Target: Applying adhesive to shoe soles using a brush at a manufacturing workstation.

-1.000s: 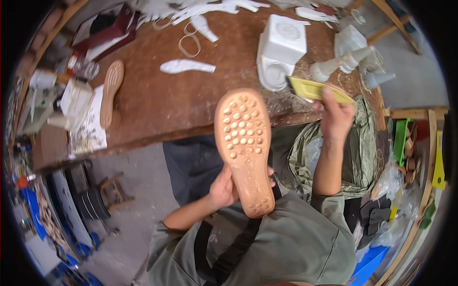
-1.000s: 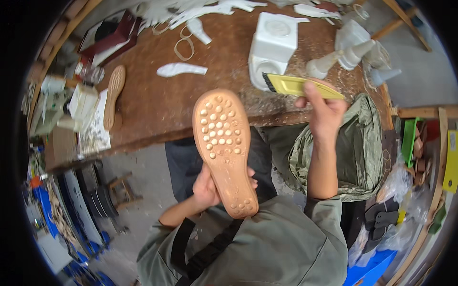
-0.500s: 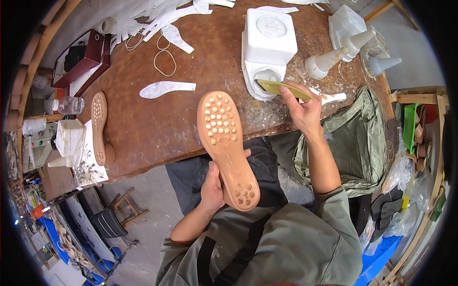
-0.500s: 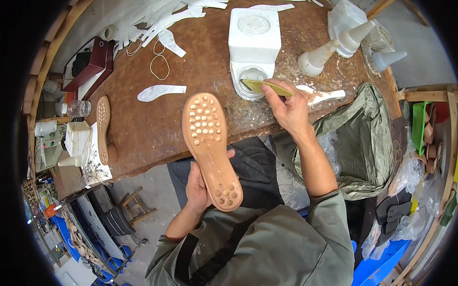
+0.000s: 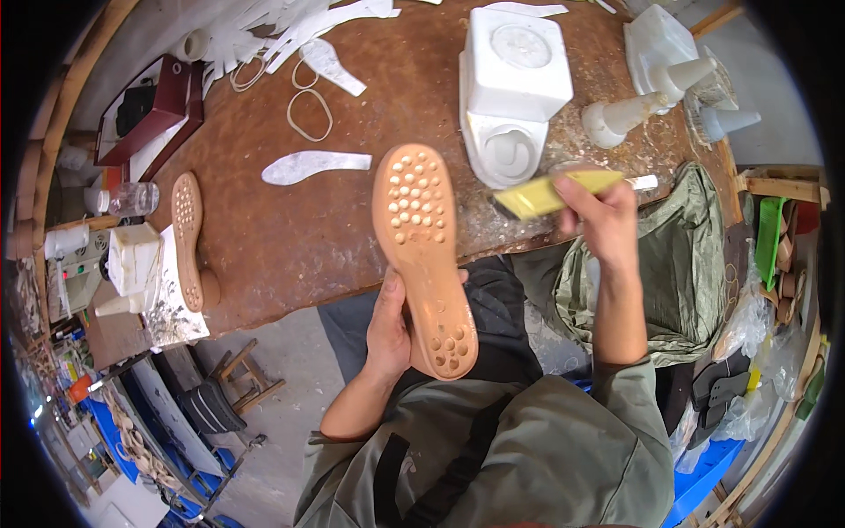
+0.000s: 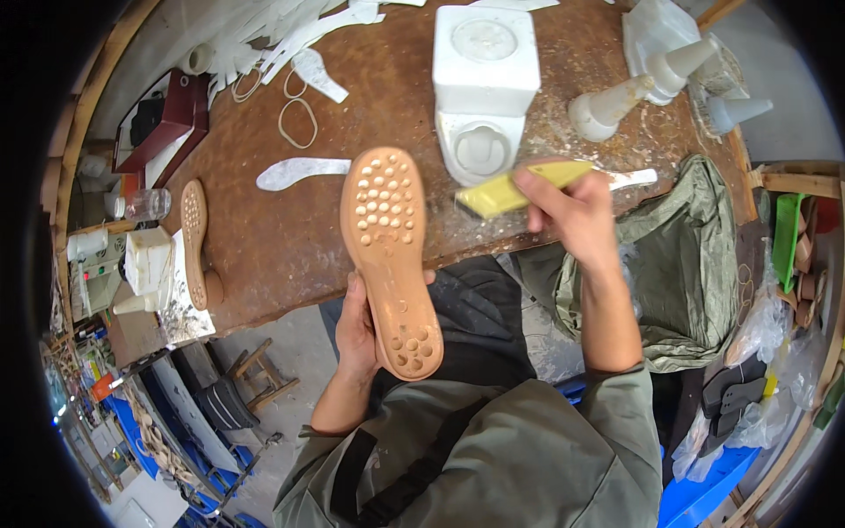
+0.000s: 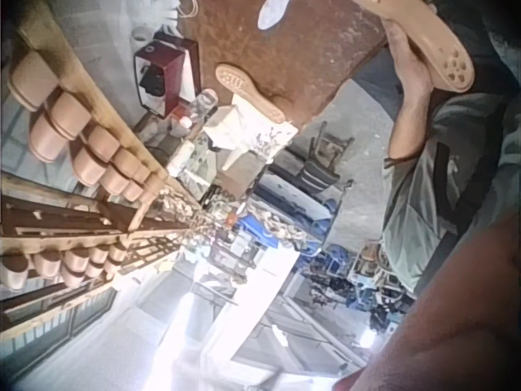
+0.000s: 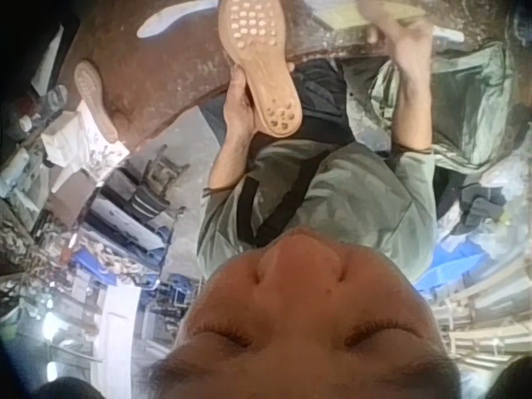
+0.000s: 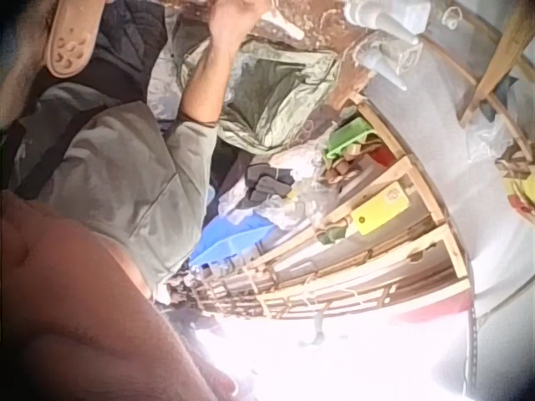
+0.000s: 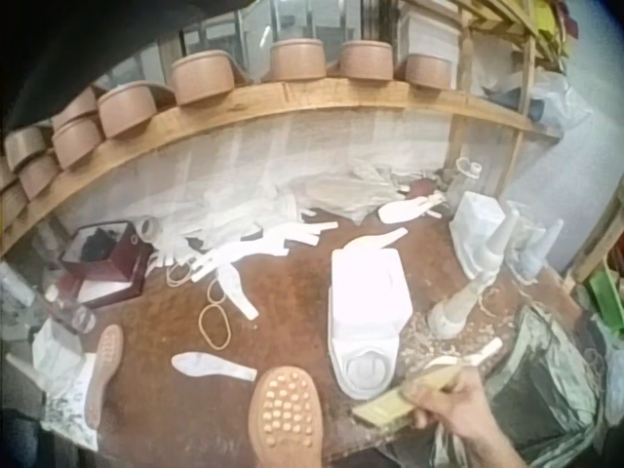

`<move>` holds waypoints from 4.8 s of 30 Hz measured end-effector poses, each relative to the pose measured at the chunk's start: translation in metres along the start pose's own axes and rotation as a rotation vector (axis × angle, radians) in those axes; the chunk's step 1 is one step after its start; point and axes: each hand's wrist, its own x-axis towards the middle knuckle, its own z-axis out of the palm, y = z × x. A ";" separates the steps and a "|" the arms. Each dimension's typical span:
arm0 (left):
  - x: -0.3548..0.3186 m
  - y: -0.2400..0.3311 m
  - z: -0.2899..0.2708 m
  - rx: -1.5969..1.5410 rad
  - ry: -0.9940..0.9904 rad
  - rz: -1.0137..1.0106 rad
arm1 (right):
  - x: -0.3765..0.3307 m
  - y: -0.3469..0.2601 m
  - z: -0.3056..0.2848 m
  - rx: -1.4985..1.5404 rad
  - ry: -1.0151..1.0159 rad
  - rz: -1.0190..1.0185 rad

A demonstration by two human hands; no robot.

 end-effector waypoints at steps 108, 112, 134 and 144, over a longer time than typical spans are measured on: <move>-0.095 0.029 0.022 -0.155 -0.215 -0.489 | -0.093 -0.145 0.088 -0.287 -1.576 -0.916; -0.099 0.039 0.024 -0.109 -0.296 -0.486 | -0.073 -0.140 0.071 -0.334 -1.575 -0.912; -0.109 0.019 0.020 -0.127 -0.334 0.255 | -0.115 -0.092 0.051 -0.572 -0.163 -1.475; -0.092 0.017 0.003 -0.269 -0.626 0.229 | -0.103 -0.127 0.049 0.319 0.013 -0.897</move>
